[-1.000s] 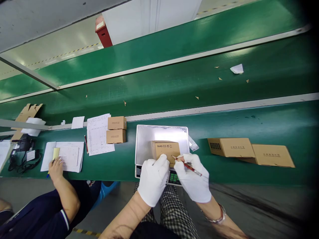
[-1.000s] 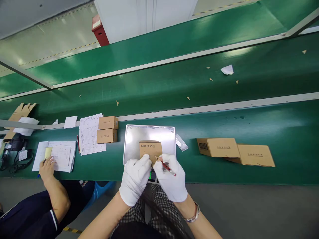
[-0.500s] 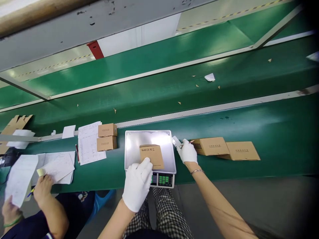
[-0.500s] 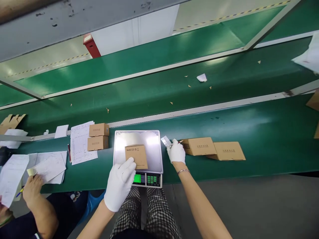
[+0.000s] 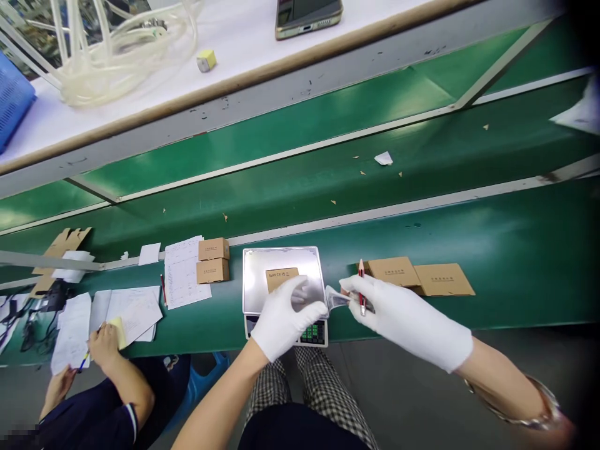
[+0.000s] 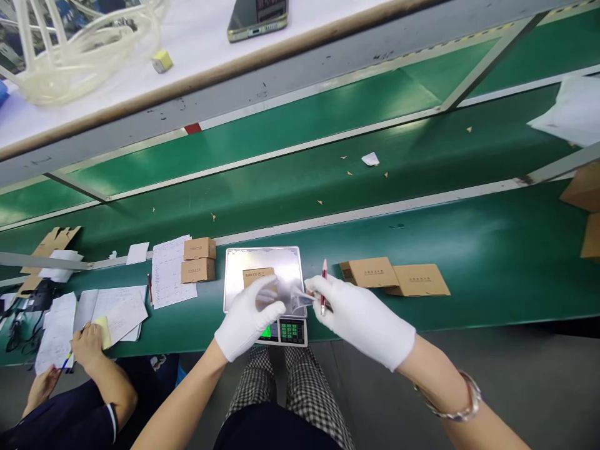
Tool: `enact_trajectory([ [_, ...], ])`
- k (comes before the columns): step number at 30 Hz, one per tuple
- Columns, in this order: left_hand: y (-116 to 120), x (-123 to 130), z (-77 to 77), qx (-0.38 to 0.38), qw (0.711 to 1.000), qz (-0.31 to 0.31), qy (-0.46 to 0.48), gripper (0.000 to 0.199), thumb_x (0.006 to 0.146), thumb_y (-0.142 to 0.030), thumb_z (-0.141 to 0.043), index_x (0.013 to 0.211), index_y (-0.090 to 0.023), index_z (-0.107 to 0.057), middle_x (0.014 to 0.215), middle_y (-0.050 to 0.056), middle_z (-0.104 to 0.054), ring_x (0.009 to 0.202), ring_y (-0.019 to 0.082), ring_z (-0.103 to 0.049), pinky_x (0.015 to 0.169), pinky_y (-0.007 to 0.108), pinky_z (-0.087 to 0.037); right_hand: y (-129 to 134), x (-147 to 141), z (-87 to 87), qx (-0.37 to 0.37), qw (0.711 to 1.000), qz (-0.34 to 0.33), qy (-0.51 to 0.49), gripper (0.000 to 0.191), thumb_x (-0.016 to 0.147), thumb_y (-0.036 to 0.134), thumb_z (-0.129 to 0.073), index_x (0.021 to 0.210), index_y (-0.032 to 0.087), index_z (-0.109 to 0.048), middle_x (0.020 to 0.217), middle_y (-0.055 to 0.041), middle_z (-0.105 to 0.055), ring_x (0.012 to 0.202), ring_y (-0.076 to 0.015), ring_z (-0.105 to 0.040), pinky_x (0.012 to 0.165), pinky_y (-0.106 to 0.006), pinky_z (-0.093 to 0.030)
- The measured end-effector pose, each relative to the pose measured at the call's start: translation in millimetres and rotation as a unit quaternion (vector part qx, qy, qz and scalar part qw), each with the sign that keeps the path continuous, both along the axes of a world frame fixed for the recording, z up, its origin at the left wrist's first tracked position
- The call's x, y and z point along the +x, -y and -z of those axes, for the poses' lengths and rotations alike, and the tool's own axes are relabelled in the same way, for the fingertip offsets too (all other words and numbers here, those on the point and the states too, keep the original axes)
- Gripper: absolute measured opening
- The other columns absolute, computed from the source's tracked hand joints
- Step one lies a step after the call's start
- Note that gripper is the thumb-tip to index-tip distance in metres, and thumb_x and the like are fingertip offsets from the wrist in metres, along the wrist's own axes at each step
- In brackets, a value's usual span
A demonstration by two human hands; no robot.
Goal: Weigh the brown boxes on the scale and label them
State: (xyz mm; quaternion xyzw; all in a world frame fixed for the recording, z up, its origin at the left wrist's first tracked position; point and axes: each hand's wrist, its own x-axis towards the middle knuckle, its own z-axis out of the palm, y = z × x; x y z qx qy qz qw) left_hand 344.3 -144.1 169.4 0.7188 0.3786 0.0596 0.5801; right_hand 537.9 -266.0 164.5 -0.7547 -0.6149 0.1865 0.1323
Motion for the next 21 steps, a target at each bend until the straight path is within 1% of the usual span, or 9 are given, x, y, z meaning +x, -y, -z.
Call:
enact_trajectory([
  [2, 1, 6, -8.0, -0.101, 0.994, 0.013, 0.025, 0.033, 0.082, -0.036, -0.069, 0.109, -0.017, -0.067, 0.101, 0.007, -0.073, 0.091, 0.02, -0.068, 0.088, 0.039, -0.055, -3, -12, -26.5, 0.045, 0.997, -0.052, 0.047, 0.019, 0.085, 0.016, -0.043, 0.088, 0.023, -0.06, 0.069, 0.0005, -0.059, 0.049, -0.0117, -0.048, 0.048, -0.023, -0.032],
  [5, 3, 2, -13.4, -0.169, 0.983, -0.023, 0.063, 0.018, 0.087, -0.032, -0.06, 0.088, -0.016, -0.066, 0.084, 0.004, -0.071, 0.076, 0.016, -0.067, 0.074, 0.033, -0.056, -8, -25, -43.6, 0.098, 0.987, -0.087, 0.092, 0.023, 0.084, 0.011, -0.042, 0.089, 0.023, -0.061, 0.066, 0.001, -0.057, 0.05, -0.0123, -0.047, 0.048, -0.024, -0.029],
  [8, 5, -11, -17.1, -0.178, 0.98, -0.058, 0.071, 0.02, 0.085, -0.031, -0.061, 0.097, -0.014, -0.062, 0.09, 0.007, -0.07, 0.079, 0.017, -0.065, 0.072, 0.033, -0.054, -11, -35, -45.7, 0.116, 0.982, -0.095, 0.119, 0.026, 0.082, 0.009, -0.043, 0.093, 0.023, -0.062, 0.065, 0.0011, -0.055, 0.053, -0.0143, -0.049, 0.049, -0.025, -0.028],
  [11, 8, -25, -22.4, -0.155, 0.987, -0.035, 0.038, 0.059, 0.069, -0.03, -0.08, 0.121, -0.018, -0.056, 0.11, 0.01, -0.068, 0.097, 0.022, -0.064, 0.085, 0.039, -0.053, -12, -42, -44.5, 0.106, 0.981, -0.101, 0.124, 0.026, 0.081, 0.008, -0.044, 0.092, 0.024, -0.062, 0.064, 0.0014, -0.055, 0.053, -0.0146, -0.05, 0.05, -0.026, -0.027],
  [12, 8, -28, -23.7, -0.144, 0.989, -0.03, 0.029, 0.06, 0.067, -0.031, -0.082, 0.12, -0.019, -0.057, 0.11, 0.009, -0.068, 0.098, 0.023, -0.064, 0.087, 0.04, -0.053, -13, -44, -44.5, 0.102, 0.982, -0.104, 0.121, 0.026, 0.081, 0.008, -0.044, 0.091, 0.024, -0.062, 0.064, 0.0018, -0.055, 0.052, -0.0143, -0.049, 0.049, -0.026, -0.027],
  [15, 9, -35, -23.2, -0.167, 0.983, -0.058, 0.045, 0.029, 0.08, -0.039, -0.07, 0.096, -0.016, -0.064, 0.09, 0.007, -0.07, 0.082, 0.02, -0.067, 0.078, 0.037, -0.055, -14, -46, -48.5, 0.098, 0.982, -0.124, 0.105, 0.019, 0.084, 0.012, -0.048, 0.091, 0.023, -0.062, 0.064, 0.0022, -0.057, 0.051, -0.0133, -0.049, 0.049, -0.025, -0.028],
  [16, 8, -36, -21.4, -0.191, 0.977, -0.077, 0.058, 0.028, 0.084, -0.042, -0.065, 0.089, -0.015, -0.064, 0.082, 0.007, -0.069, 0.075, 0.018, -0.066, 0.073, 0.036, -0.056, -14, -48, -51.4, 0.106, 0.981, -0.118, 0.11, 0.016, 0.087, 0.016, -0.049, 0.092, 0.023, -0.063, 0.065, 0.002, -0.057, 0.051, -0.0131, -0.049, 0.049, -0.024, -0.028],
  [18, 6, -37, -16.3, -0.232, 0.963, -0.117, 0.078, 0.034, 0.083, -0.048, -0.065, 0.084, -0.013, -0.063, 0.074, 0.006, -0.068, 0.065, 0.016, -0.065, 0.066, 0.032, -0.056, -13, -55, -58.8, 0.154, 0.972, -0.055, 0.167, 0.014, 0.092, 0.025, -0.05, 0.09, 0.022, -0.064, 0.064, 0.0002, -0.056, 0.053, -0.0141, -0.048, 0.049, -0.026, -0.028],
  [21, 7, -38, -9.4, -0.267, 0.946, -0.161, 0.092, 0.04, 0.076, -0.052, -0.071, 0.081, -0.014, -0.06, 0.073, 0.005, -0.068, 0.067, 0.016, -0.066, 0.065, 0.029, -0.056, -9, -75, -66.2, 0.243, 0.935, 0.055, 0.252, 0.02, 0.094, 0.025, -0.051, 0.08, 0.02, -0.064, 0.065, -0.0028, -0.057, 0.057, -0.0161, -0.045, 0.055, -0.029, -0.031],
])
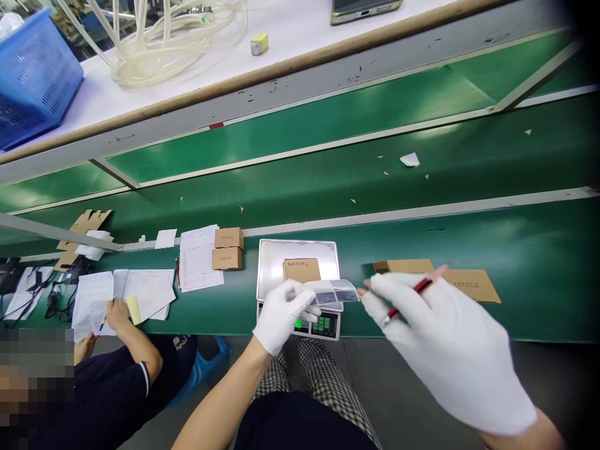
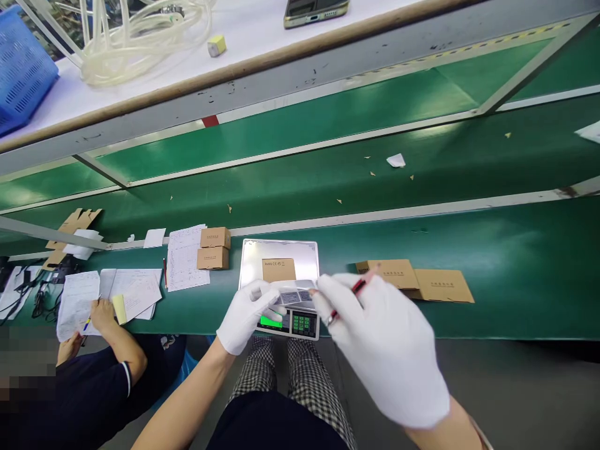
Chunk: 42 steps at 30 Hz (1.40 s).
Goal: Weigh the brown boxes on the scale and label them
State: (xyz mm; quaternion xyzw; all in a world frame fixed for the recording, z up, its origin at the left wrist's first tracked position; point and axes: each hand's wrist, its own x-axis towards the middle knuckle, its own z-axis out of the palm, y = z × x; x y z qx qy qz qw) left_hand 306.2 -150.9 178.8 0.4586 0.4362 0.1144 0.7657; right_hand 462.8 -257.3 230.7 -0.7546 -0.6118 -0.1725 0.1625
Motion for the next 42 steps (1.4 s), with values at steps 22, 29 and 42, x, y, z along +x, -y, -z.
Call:
enact_trajectory([
  [22, 23, -29, 7.2, 0.434, 0.881, 0.169, -0.087, 0.034, 0.101, -0.03, -0.038, 0.091, -0.019, -0.07, 0.096, 0.007, -0.074, 0.09, 0.021, -0.066, 0.085, 0.032, -0.048, 6, -57, 53.0, -0.029, 0.982, -0.031, -0.186, 0.019, 0.094, 0.017, -0.049, 0.09, 0.021, -0.066, 0.081, -0.0019, -0.069, 0.069, -0.0141, -0.059, 0.062, -0.026, -0.044],
  [29, 22, -31, 8.0, 0.368, 0.91, 0.153, -0.115, 0.04, 0.102, -0.031, -0.032, 0.09, -0.02, -0.068, 0.092, 0.006, -0.074, 0.084, 0.02, -0.066, 0.08, 0.032, -0.048, 6, -72, 65.8, -0.003, 0.992, -0.035, -0.124, 0.018, 0.095, 0.016, -0.052, 0.092, 0.018, -0.069, 0.086, -0.0028, -0.074, 0.068, -0.0134, -0.061, 0.064, -0.028, -0.045],
  [42, 15, -42, 20.8, 0.358, 0.914, 0.137, -0.132, 0.039, 0.1, -0.033, -0.026, 0.083, -0.021, -0.059, 0.074, 0.004, -0.065, 0.065, 0.018, -0.057, 0.062, 0.029, -0.042, -3, -82, 70.0, 0.022, 0.999, -0.048, -0.005, 0.013, 0.092, 0.02, -0.063, 0.101, 0.02, -0.073, 0.099, -0.0033, -0.078, 0.069, -0.0113, -0.066, 0.066, -0.027, -0.045],
])
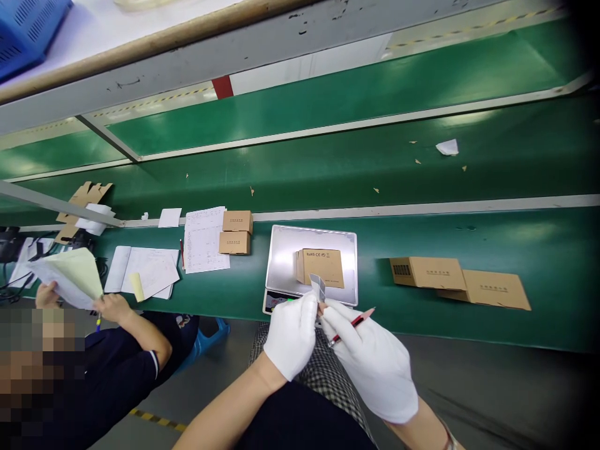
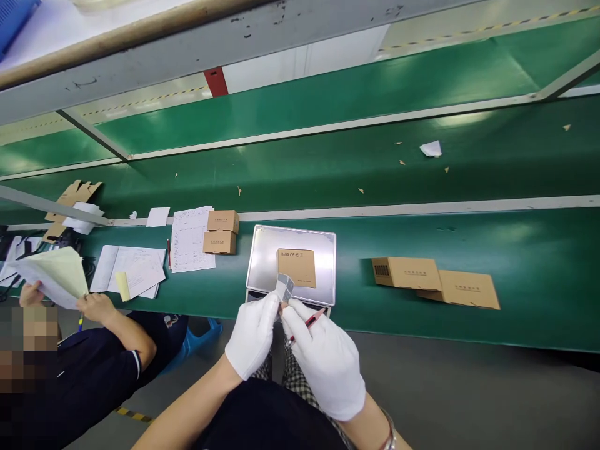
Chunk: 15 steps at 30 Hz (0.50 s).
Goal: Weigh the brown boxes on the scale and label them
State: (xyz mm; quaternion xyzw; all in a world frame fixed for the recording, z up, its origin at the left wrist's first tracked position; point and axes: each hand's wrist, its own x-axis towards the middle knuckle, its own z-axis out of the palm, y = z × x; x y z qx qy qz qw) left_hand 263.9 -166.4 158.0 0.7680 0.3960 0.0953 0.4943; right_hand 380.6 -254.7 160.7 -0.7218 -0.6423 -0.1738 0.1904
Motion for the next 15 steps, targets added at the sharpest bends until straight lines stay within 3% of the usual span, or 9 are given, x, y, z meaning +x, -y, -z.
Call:
enact_trajectory([
  [9, -3.2, -2.5, -2.0, -0.054, 0.998, -0.017, 0.022, 0.043, 0.101, -0.035, -0.024, 0.08, -0.021, -0.059, 0.074, 0.004, -0.064, 0.067, 0.018, -0.057, 0.064, 0.028, -0.045, -3.8, 2.0, -0.1, -0.024, 0.995, 0.028, -0.091, 0.009, 0.091, 0.023, -0.063, 0.096, 0.019, -0.07, 0.085, -0.0011, -0.076, 0.063, -0.0118, -0.063, 0.063, -0.026, -0.042],
  [15, -4.6, -3.8, -2.7, -0.018, 0.999, 0.02, 0.031, 0.042, 0.101, -0.035, -0.025, 0.08, -0.022, -0.058, 0.073, 0.004, -0.063, 0.066, 0.018, -0.055, 0.064, 0.029, -0.044, -3.0, 4.8, -2.0, -0.039, 0.995, -0.013, -0.088, 0.014, 0.091, 0.016, -0.062, 0.1, 0.023, -0.07, 0.092, 0.0021, -0.076, 0.068, -0.011, -0.064, 0.065, -0.026, -0.041],
])
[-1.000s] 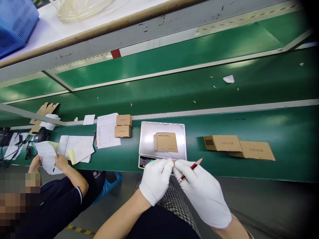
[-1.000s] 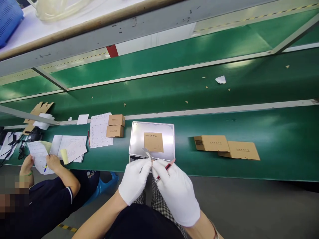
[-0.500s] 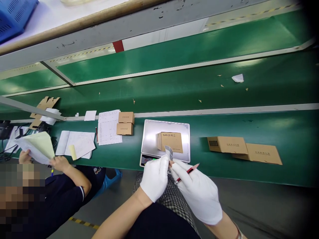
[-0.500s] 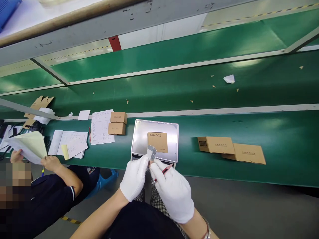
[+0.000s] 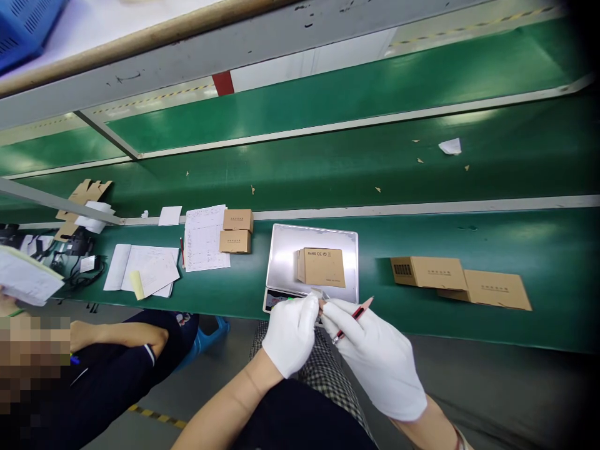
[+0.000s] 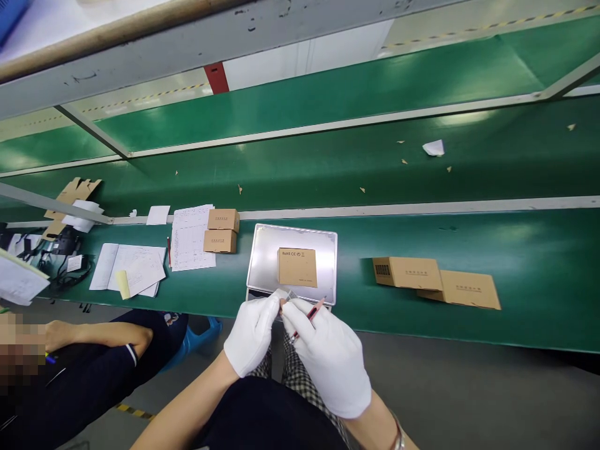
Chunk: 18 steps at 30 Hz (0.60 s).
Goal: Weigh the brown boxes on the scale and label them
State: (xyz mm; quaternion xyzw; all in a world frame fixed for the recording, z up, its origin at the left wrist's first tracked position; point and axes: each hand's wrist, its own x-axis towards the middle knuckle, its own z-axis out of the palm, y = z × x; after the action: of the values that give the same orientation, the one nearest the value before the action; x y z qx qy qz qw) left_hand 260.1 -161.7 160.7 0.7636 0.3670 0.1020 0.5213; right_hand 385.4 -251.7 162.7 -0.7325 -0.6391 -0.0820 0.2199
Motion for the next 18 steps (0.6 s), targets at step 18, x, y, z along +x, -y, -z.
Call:
enact_trajectory([
  [18, -15, -25, 17.3, -0.074, 0.996, -0.005, 0.053, 0.05, 0.103, -0.035, -0.022, 0.133, -0.02, -0.059, 0.13, 0.009, -0.065, 0.118, 0.024, -0.059, 0.105, 0.04, -0.044, -19, 59, 9.3, -0.175, 0.922, 0.091, -0.334, 0.016, 0.09, 0.035, -0.054, 0.082, 0.024, -0.063, 0.07, 0.0012, -0.069, 0.056, -0.0145, -0.062, 0.053, -0.025, -0.049],
])
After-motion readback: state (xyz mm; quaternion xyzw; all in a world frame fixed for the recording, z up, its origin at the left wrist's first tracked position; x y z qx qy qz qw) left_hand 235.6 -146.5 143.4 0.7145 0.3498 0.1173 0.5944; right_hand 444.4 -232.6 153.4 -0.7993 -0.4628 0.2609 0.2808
